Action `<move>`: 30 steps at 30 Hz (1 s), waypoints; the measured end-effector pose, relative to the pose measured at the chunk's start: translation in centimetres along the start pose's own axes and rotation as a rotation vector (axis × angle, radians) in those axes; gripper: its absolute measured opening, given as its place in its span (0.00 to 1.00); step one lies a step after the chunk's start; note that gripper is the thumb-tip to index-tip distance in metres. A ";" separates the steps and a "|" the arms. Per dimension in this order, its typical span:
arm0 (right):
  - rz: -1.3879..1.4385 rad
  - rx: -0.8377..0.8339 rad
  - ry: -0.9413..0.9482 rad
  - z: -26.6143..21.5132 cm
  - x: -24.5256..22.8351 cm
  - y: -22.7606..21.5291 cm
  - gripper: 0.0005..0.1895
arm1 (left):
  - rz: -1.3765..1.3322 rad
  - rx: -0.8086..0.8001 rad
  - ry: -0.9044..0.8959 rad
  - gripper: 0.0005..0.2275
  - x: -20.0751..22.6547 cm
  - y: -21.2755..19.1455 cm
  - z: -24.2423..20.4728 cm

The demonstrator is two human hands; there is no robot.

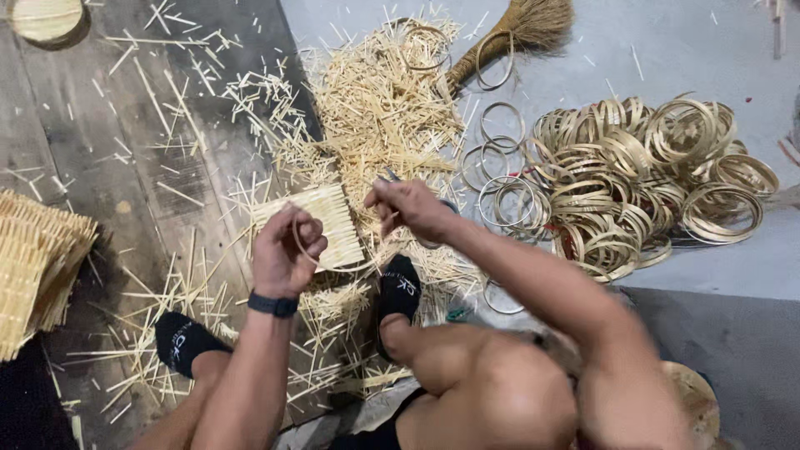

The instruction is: The person is manufacturing circular bamboo basket bottoms by hand and using shears to trim excess material. They assemble circular bamboo rings with woven bamboo mats, cutting off protruding bamboo strips.

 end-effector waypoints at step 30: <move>-0.526 0.541 -0.142 8.0 11.4 1.8 0.12 | 1.397 0.631 0.657 0.07 5.5 -15.7 3.9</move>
Point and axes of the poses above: each hand's wrist, its own z-axis towards the middle knuckle, its own y-axis out of the palm, x = y × z, the point moved 10 cm from there along z, towards the middle knuckle, and after that the axes turned 5 degrees about x, right-handed, at the moved point
